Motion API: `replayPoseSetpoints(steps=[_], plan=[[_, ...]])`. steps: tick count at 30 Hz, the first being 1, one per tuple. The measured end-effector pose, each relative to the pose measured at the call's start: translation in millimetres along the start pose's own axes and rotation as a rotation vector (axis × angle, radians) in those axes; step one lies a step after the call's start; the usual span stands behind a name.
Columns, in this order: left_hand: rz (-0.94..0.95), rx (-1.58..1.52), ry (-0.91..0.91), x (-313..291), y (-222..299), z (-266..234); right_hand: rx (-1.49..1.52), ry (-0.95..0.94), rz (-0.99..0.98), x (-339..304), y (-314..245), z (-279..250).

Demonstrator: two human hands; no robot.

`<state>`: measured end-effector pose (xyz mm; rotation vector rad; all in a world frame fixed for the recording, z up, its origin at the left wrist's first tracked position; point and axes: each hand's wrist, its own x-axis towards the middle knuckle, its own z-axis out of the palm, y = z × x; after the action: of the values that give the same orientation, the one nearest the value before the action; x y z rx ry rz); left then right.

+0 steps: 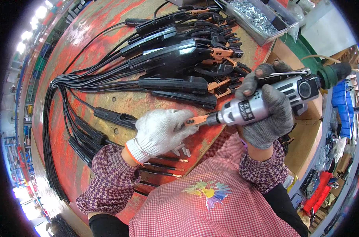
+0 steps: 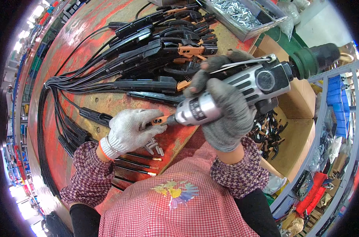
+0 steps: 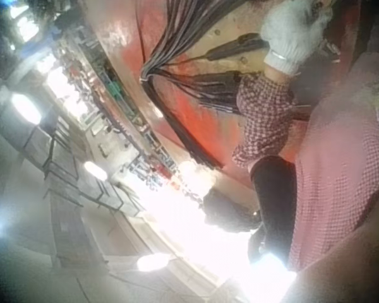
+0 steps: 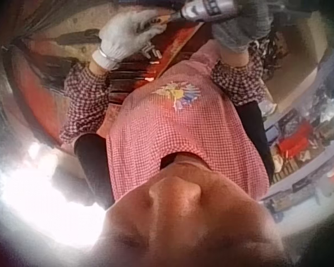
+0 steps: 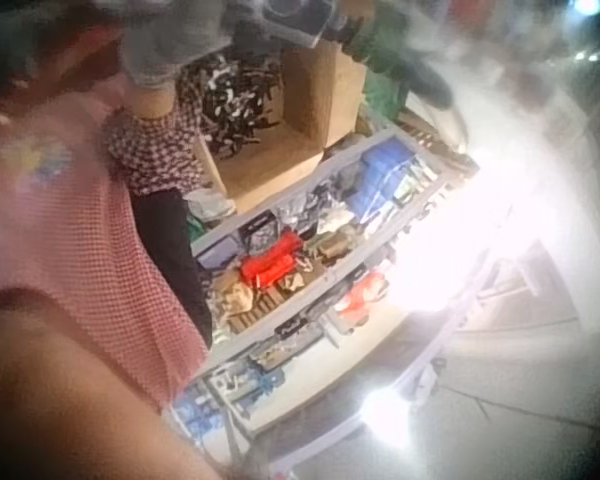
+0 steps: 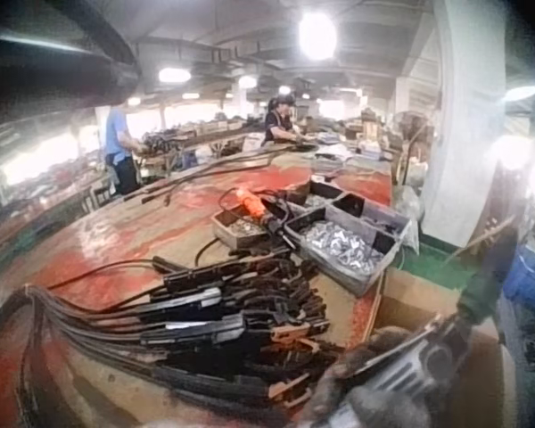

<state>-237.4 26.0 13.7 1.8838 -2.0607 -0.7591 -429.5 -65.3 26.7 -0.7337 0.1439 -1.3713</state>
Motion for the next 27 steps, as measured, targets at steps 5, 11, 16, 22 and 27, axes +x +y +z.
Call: replayPoseSetpoints(steps=[5, 11, 16, 22, 27], plan=[[0.002, -0.02, -0.021, 1.2, -7.2, 3.4, -0.078, -0.067, 0.135, -3.3, 9.5, 20.2], [-0.005, -0.041, -0.05, 3.2, -5.8, -0.5, -0.193, -0.184, 0.21, -2.7, 15.5, 20.7], [0.053, 0.031, 0.004, 0.5, -3.7, -2.3, -0.262, -0.306, 0.307, -5.0, 15.2, 20.8], [0.016, 0.022, -0.035, 1.0, 0.4, -3.3, -0.414, 0.015, 0.427, -24.1, 15.1, 27.8], [0.046, 0.046, 0.019, -1.6, -0.6, 2.7, -0.348, -0.174, -0.031, -19.9, 3.1, 30.5]])
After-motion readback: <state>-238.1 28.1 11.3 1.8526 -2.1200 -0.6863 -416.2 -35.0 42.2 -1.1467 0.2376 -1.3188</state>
